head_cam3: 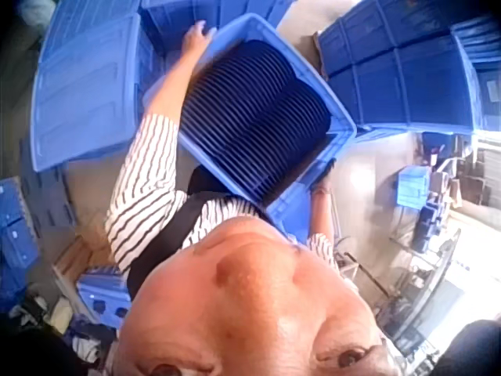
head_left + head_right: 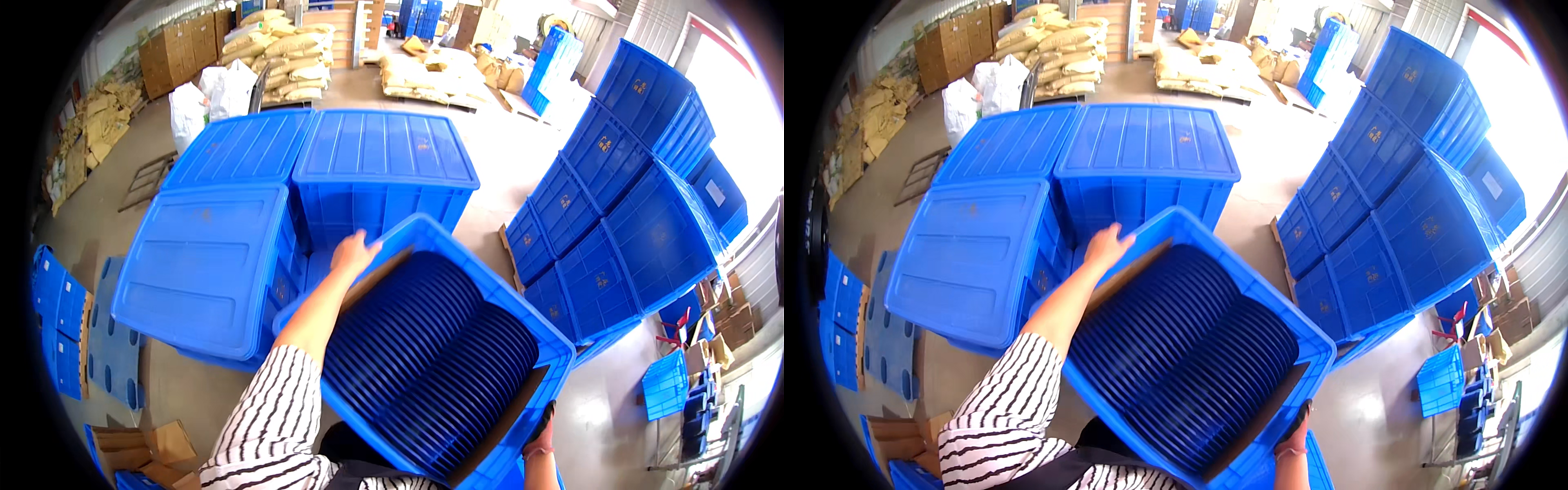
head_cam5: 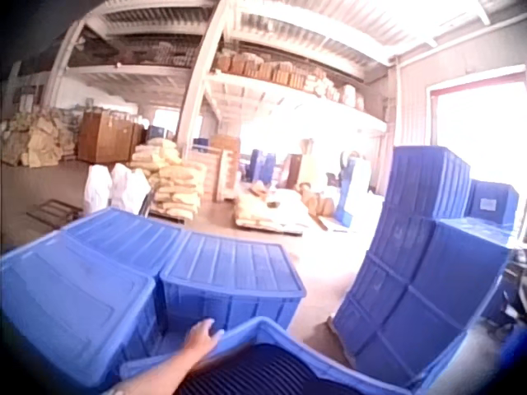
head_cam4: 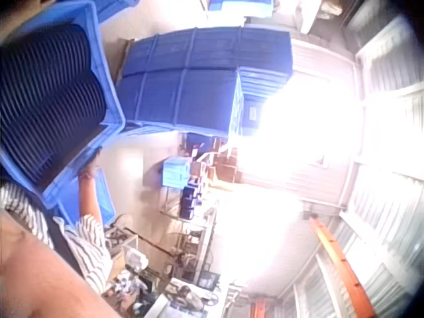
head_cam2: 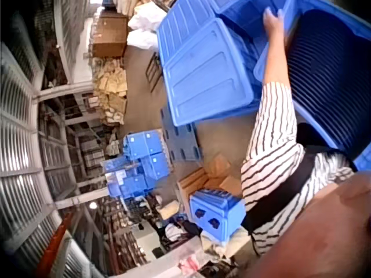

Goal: The person wipes blue plastic reels with a cloth and stacks them vertically into a blue plastic bin. They then place a cardboard sheet inside the bin, apply a label to the bin's exterior, and stack the filled bin onto a larger stack of similar bins. The person also wipes the lids of the stacked bins.

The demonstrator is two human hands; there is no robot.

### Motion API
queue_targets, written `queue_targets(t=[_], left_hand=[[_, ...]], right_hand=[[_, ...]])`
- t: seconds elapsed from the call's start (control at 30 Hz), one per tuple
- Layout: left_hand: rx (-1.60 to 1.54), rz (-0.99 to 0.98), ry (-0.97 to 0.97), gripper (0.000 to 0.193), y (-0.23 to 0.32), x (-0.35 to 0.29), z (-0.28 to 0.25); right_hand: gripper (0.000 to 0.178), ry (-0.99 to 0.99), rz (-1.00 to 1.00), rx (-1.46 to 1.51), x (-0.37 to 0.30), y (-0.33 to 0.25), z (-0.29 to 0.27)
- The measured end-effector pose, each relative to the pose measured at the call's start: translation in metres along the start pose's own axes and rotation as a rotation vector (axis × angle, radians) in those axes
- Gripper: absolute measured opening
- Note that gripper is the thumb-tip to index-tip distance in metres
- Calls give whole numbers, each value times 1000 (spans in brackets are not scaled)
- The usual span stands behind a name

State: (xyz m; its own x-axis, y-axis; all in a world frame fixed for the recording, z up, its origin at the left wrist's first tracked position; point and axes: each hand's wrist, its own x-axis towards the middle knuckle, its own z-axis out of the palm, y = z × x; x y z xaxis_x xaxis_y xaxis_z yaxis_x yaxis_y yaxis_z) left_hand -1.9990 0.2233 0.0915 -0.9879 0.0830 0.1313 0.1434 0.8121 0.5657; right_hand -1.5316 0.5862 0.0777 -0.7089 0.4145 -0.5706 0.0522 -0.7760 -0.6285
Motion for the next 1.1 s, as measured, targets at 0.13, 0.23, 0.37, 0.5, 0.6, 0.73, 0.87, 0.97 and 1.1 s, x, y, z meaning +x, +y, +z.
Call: queue_targets(t=[0.13, 0.23, 0.37, 0.5, 0.6, 0.73, 0.87, 0.97, 1.1], left_hand=[[-440, 303, 520, 48, 7, -18, -23], [-561, 488, 296, 49, 28, -155, -88], [-563, 366, 219, 41, -41, -288, -144], [-474, 233, 194, 41, -83, -402, -161], [-410, 289, 169, 48, -94, -449, -158], [-321, 84, 294, 70, -106, -493, -137], [-543, -291, 410, 86, -102, -515, -87], [-994, -636, 398, 90, -74, -527, -58], [-1390, -423, 515, 87, -45, -538, 10]], right_hand=[[59, -6, -128, 52, -18, 66, 4], [55, -35, -220, 170, -36, 102, -25], [63, 81, -187, 76, -57, 142, 16], [70, 79, -136, 96, -87, 198, 68], [98, -110, 59, -83, -102, 237, 49], [78, -163, 579, -78, -131, 269, 83], [58, -557, 596, -612, -159, 218, 154], [49, -1103, 25, -1153, -146, 160, 189], [49, -1024, -1041, -1270, -94, 58, 201]])
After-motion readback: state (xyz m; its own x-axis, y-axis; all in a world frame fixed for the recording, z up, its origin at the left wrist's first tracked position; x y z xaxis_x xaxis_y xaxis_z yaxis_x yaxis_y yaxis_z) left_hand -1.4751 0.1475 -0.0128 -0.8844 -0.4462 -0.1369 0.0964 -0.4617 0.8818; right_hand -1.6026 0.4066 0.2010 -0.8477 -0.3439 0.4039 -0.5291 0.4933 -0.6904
